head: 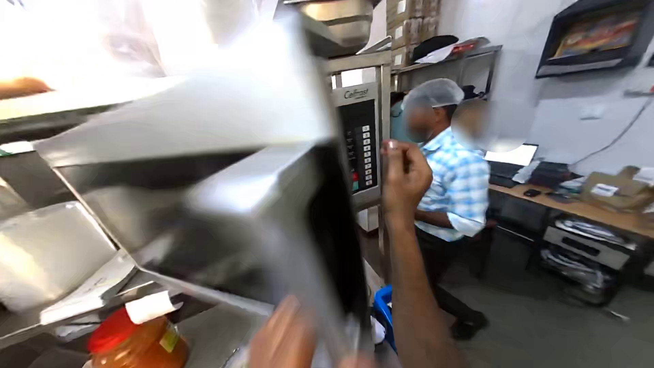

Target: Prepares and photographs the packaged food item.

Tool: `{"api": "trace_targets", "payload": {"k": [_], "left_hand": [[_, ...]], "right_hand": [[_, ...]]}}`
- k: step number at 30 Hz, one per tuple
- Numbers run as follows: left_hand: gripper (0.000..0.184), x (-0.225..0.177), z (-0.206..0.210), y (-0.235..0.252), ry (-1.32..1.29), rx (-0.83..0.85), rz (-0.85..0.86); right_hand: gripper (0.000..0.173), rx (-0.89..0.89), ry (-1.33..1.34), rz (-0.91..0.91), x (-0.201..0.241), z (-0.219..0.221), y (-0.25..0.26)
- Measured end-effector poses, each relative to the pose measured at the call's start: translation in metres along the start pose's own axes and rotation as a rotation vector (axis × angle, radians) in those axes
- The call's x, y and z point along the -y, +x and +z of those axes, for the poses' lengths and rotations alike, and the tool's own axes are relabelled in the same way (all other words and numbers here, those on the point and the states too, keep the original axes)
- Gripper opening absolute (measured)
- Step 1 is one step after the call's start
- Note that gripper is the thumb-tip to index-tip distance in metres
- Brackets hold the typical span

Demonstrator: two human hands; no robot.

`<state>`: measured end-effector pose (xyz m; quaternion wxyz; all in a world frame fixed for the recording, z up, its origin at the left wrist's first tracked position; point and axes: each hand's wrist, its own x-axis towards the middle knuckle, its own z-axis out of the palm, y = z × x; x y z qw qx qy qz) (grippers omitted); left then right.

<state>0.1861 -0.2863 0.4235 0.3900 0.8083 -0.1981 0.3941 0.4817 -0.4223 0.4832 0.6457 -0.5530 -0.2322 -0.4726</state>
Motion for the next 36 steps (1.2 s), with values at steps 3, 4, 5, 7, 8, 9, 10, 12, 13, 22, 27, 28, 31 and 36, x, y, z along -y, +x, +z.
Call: {"api": "trace_targets", "payload": {"k": [3,4,5,7,8,9,10,12,13,22,27,28,31,36], "left_hand": [[0.038,0.080,0.069,0.112,0.385,0.092,-0.002],[0.035,0.100,0.081,0.137,0.437,0.109,-0.058],[0.034,0.116,0.088,0.155,0.469,0.108,-0.105],[0.033,0.138,0.096,0.170,0.499,0.042,-0.094],[0.032,0.144,0.098,0.172,0.509,0.016,-0.076],[0.032,0.148,0.100,0.171,0.518,0.000,-0.062],[0.032,0.149,0.101,0.169,0.518,-0.011,-0.060],[0.032,0.147,0.105,0.167,0.496,-0.033,-0.092],[0.031,0.143,0.106,0.164,0.468,-0.049,-0.124],[0.034,0.168,0.050,-0.119,0.267,-0.109,-0.498],[0.046,0.249,-0.037,-0.283,0.548,-0.041,-1.082],[0.054,0.270,-0.047,-0.293,0.598,-0.027,-1.072],[0.066,0.338,-0.049,-0.288,0.708,0.184,-0.946],[0.054,0.400,-0.030,-0.294,0.799,0.514,-0.993]], "right_hand": [[0.037,0.062,0.138,0.269,-0.046,-0.002,0.030],[0.036,0.099,0.165,0.323,-0.055,0.004,0.038],[0.035,0.115,0.149,0.350,-0.058,0.009,0.043],[0.035,0.126,0.069,0.341,-0.057,0.013,0.049],[0.035,0.128,0.043,0.334,-0.057,0.014,0.052],[0.036,0.126,0.029,0.342,-0.057,0.015,0.054],[0.036,0.131,0.027,0.369,-0.058,0.016,0.055],[0.037,0.148,-0.001,0.428,-0.055,0.018,0.060],[0.037,0.161,-0.028,0.436,-0.052,0.019,0.063],[0.021,0.488,0.059,0.453,-0.036,-0.123,-0.191],[0.023,1.178,-0.087,0.856,-0.031,-0.144,-0.421],[0.028,1.222,-0.061,0.847,-0.030,-0.121,-0.440],[0.050,1.280,-0.061,0.789,-0.049,-0.023,-0.482],[0.053,1.304,-0.179,0.725,-0.083,0.098,-0.563]]}}
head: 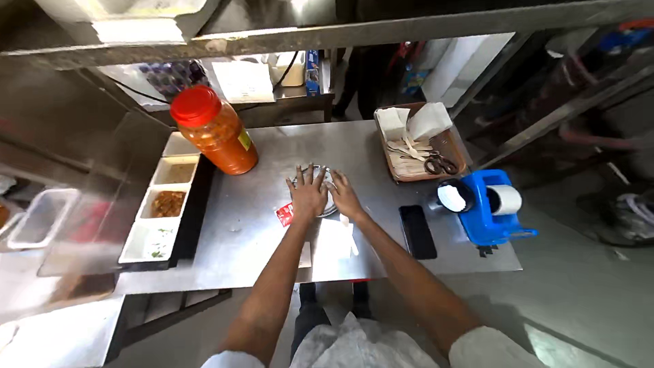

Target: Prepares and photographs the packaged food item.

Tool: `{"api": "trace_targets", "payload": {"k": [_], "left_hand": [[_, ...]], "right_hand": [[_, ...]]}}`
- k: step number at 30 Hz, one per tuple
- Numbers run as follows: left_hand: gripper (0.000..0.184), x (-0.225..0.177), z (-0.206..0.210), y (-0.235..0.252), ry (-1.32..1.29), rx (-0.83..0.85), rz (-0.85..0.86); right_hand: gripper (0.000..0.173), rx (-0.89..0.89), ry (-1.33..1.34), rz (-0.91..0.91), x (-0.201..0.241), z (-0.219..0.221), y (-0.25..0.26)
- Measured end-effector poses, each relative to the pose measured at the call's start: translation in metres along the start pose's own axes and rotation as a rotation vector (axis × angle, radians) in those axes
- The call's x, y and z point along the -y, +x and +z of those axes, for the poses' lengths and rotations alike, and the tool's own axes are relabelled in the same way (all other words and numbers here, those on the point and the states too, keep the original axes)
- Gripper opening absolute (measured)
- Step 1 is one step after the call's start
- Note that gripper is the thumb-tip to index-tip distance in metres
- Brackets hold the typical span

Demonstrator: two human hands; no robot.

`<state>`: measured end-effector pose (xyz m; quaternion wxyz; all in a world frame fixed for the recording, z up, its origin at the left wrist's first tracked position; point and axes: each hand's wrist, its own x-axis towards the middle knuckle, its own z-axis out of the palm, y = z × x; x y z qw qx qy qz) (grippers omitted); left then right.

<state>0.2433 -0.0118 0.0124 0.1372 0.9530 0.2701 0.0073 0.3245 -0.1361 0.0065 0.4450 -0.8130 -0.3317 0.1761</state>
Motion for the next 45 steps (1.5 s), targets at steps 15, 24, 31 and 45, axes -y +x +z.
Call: {"api": "trace_targets", "payload": {"k": [15,24,31,45], "left_hand": [[0.031,0.134,-0.040,-0.177,-0.633,-0.305,-0.273],[0.062,-0.078,-0.077,-0.219,-1.403,0.744,-0.111],[0.060,-0.097,-0.100,-0.231,-1.543,0.731,-0.220],[0.062,-0.065,-0.120,-0.235,-1.866,0.622,-0.145]], "right_hand": [[0.103,-0.293,-0.488,0.705,-0.085,-0.133,-0.177],[0.067,-0.027,1.291,0.518,0.004,-0.092,-0.238],[0.063,0.121,1.497,0.469,0.058,-0.113,-0.239],[0.061,0.293,1.195,0.385,0.112,-0.118,-0.218]]}}
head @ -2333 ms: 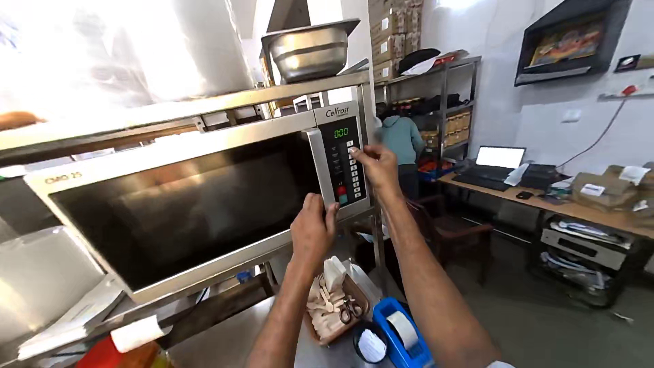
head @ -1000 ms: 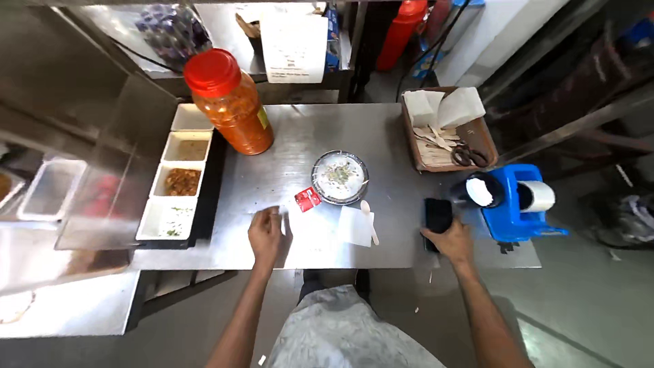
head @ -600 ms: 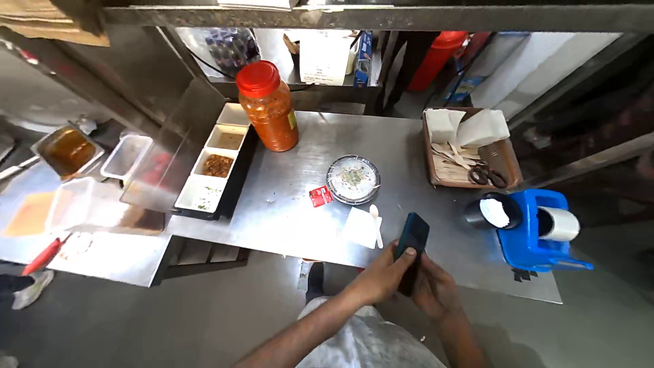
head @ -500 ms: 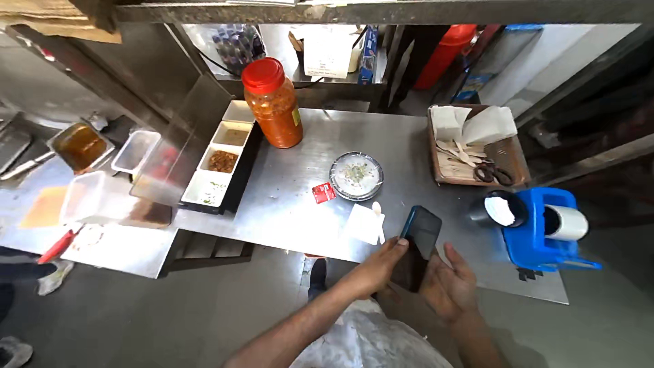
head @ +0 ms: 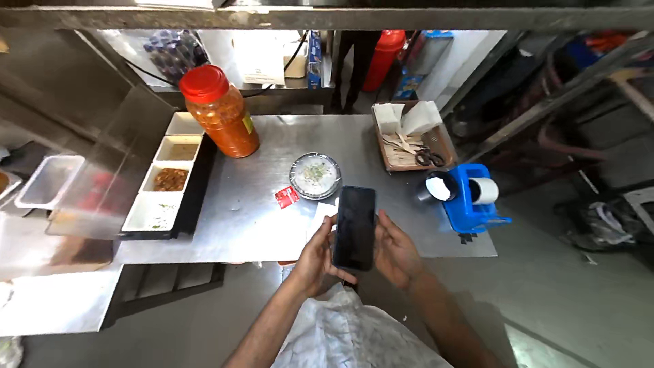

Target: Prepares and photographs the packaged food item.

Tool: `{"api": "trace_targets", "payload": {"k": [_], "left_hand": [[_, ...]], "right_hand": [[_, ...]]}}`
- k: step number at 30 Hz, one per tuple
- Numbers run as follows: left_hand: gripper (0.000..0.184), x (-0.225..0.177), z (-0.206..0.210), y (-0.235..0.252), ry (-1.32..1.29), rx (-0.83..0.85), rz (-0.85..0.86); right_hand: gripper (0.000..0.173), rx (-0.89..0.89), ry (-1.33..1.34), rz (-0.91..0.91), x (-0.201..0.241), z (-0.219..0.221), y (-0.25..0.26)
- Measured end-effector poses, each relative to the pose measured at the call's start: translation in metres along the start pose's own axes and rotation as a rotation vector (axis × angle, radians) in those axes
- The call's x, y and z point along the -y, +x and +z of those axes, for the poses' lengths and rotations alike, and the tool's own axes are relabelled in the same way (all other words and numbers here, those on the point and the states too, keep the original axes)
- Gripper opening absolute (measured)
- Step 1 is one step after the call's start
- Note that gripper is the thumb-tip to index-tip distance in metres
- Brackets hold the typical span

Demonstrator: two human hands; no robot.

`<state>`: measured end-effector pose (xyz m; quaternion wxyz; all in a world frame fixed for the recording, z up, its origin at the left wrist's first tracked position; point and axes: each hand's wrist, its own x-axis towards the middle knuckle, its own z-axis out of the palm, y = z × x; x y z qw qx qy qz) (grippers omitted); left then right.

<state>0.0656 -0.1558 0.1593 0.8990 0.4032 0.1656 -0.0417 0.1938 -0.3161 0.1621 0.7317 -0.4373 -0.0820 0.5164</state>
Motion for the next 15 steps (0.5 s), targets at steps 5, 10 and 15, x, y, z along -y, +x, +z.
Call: {"api": "trace_targets", "payload": {"k": [5,10,15], "left_hand": [[0.070,-0.008,-0.012,-0.007,-0.086,0.033,0.021],[0.070,-0.009,-0.015,-0.014,-0.120,0.031,0.061],[0.069,-0.012,-0.022,-0.021,-0.132,0.076,0.066]], "right_hand": [[0.057,0.023,-0.066,0.068,0.004,0.009,0.006],[0.052,0.059,-0.073,0.077,-0.002,0.013,0.008],[0.055,0.076,-0.040,0.083,-0.007,0.022,0.008]]}}
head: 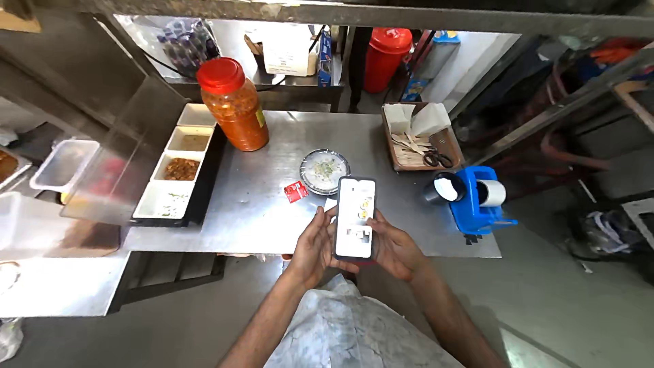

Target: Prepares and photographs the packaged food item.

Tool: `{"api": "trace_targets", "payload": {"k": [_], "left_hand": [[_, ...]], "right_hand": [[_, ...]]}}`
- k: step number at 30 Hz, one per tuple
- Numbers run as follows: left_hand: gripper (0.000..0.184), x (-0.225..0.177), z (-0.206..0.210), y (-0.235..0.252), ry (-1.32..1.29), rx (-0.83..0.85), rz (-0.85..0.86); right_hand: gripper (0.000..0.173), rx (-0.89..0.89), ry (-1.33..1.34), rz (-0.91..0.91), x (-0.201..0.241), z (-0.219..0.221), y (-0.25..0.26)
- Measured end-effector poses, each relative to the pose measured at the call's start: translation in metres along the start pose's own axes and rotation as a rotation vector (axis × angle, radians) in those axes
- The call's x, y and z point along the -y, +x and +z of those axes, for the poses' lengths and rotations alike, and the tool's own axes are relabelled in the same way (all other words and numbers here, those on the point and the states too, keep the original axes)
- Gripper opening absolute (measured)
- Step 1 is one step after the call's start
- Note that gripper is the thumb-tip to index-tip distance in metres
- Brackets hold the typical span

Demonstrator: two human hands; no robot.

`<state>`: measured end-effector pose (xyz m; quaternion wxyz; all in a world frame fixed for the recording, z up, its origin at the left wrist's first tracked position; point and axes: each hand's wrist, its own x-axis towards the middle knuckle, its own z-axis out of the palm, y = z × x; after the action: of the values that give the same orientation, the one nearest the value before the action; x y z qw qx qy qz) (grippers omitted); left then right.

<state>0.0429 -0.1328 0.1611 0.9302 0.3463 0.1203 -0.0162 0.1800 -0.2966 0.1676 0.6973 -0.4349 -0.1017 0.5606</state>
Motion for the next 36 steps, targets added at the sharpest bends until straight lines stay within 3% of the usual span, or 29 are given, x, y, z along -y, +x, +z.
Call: {"api": "trace_targets", "payload": {"k": [7,12,14,20,23,27,28,30,31,33,36], "left_hand": [[0.068,-0.004,-0.003,-0.003,-0.038,-0.001,-0.008],[0.070,-0.004,-0.002,-0.006,-0.051,-0.015,0.000],[0.070,-0.004,-0.002,-0.007,-0.048,-0.016,0.002],[0.069,0.000,-0.004,-0.009,-0.053,-0.005,0.003],[0.066,-0.001,-0.008,-0.012,-0.022,0.021,-0.028],[0.052,-0.019,-0.025,-0.026,0.497,-0.174,0.037],[0.057,-0.025,-0.031,-0.030,0.667,-0.215,0.079],[0.088,-0.037,-0.038,-0.040,1.031,-0.210,0.115],[0.101,-0.043,-0.038,-0.044,1.203,-0.162,0.105],[0.108,-0.052,-0.029,-0.053,1.462,-0.044,0.010],[0.095,-0.053,-0.013,-0.060,1.673,0.020,-0.077]], "right_hand": [[0.058,-0.001,0.015,-0.004,0.000,0.004,0.004],[0.098,0.049,-0.168,-0.024,-0.004,0.001,0.002],[0.104,0.064,-0.189,-0.036,-0.006,0.000,0.002],[0.105,0.052,-0.204,-0.033,-0.012,-0.002,0.003],[0.096,0.078,-0.154,-0.047,-0.017,-0.008,0.002],[0.071,-0.056,-0.192,-0.031,-0.018,-0.004,0.000],[0.059,-0.115,-0.264,-0.004,-0.015,0.001,0.000],[0.045,-0.160,-0.428,0.104,-0.006,0.009,-0.001],[0.044,-0.144,-0.485,0.170,-0.002,0.011,-0.001],[0.051,-0.058,-0.580,0.303,0.006,0.016,0.000],[0.056,0.090,-0.661,0.419,0.016,0.027,0.002]]}}
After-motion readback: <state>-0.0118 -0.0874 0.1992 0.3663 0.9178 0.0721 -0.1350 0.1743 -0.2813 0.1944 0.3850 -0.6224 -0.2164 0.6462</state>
